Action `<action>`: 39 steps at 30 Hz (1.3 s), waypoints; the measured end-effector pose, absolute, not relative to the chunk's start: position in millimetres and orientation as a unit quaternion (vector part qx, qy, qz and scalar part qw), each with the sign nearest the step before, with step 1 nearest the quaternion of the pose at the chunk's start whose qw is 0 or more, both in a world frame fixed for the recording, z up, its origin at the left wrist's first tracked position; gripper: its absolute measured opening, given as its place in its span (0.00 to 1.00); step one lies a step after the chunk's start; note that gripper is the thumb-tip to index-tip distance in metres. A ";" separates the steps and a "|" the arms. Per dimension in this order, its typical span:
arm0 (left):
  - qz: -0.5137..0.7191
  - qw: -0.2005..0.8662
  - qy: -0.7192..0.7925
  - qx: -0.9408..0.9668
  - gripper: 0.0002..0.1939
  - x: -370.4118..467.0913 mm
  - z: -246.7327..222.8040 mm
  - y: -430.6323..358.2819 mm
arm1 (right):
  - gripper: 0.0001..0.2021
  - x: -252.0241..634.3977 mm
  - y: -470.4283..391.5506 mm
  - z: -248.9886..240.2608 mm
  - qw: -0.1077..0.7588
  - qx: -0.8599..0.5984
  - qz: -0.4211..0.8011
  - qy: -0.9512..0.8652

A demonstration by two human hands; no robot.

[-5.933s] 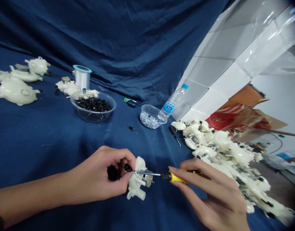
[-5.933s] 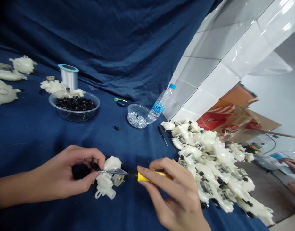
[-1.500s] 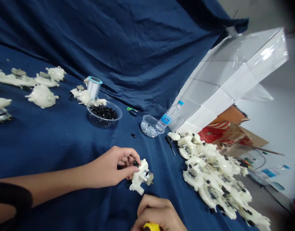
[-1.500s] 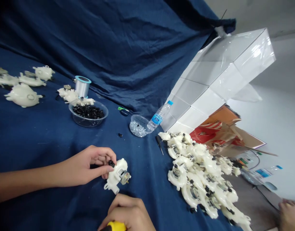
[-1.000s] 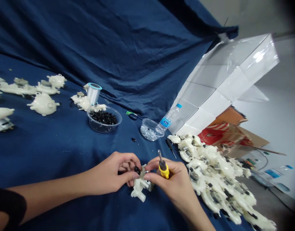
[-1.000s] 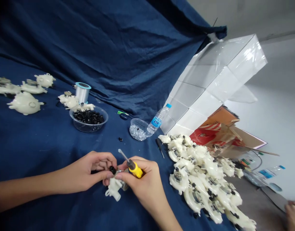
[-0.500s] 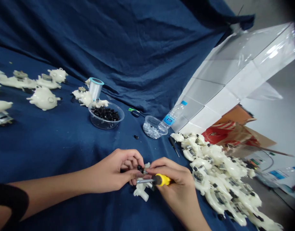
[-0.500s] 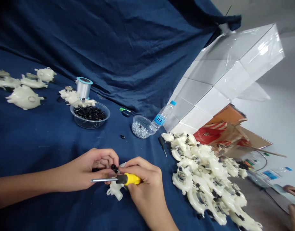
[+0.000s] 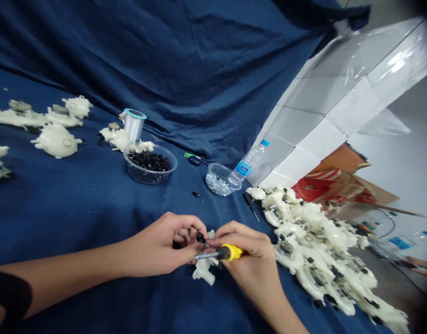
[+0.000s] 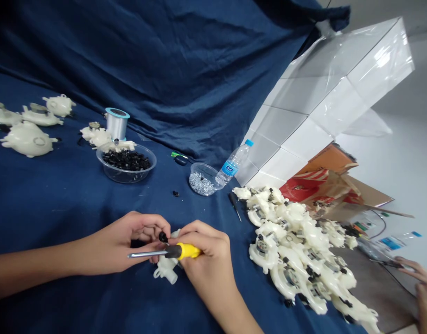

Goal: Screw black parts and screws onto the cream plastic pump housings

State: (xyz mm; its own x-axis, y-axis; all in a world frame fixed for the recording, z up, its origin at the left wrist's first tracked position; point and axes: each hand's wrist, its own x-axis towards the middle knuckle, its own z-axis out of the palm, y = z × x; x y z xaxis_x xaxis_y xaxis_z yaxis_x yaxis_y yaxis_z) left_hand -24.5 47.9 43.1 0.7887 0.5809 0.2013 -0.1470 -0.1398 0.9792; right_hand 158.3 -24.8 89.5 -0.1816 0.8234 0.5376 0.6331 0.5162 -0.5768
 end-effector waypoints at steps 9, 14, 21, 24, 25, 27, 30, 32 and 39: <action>0.339 0.555 0.132 0.748 0.03 -25.1 42.4 45.2 | 0.09 157.6 -21.1 89.2 0.425 -0.508 0.145 -0.735; 0.351 0.529 0.131 0.761 0.02 -26.2 46.1 44.3 | 0.12 160.5 -20.4 84.8 0.421 -0.521 0.156 -0.726; 0.333 0.542 0.135 0.760 0.04 -24.8 38.6 46.1 | 0.10 169.3 -27.5 102.0 0.377 -0.545 0.178 -0.727; 0.329 0.546 0.140 0.757 0.05 -24.7 37.1 47.0 | 0.06 182.2 -39.9 121.2 0.323 -0.550 0.144 -0.757; 0.329 0.547 0.142 0.757 0.04 -24.8 37.3 47.1 | 0.10 186.8 -45.4 126.6 0.297 -0.552 0.117 -0.770; 0.326 0.549 0.146 0.755 0.04 -24.9 37.9 47.3 | 0.14 194.7 -57.6 133.1 0.246 -0.554 0.053 -0.793; 0.323 0.552 0.151 0.754 0.04 -25.1 38.2 47.0 | 0.15 200.5 -74.7 130.1 0.236 -0.548 -0.042 -0.802; 0.322 0.552 0.154 0.753 0.04 -25.1 38.0 46.9 | 0.12 201.0 -82.9 122.6 0.253 -0.542 -0.098 -0.796; 0.317 0.556 0.156 0.752 0.04 -23.3 40.1 46.9 | 0.12 202.8 -93.2 107.7 0.240 -0.528 -0.130 -0.804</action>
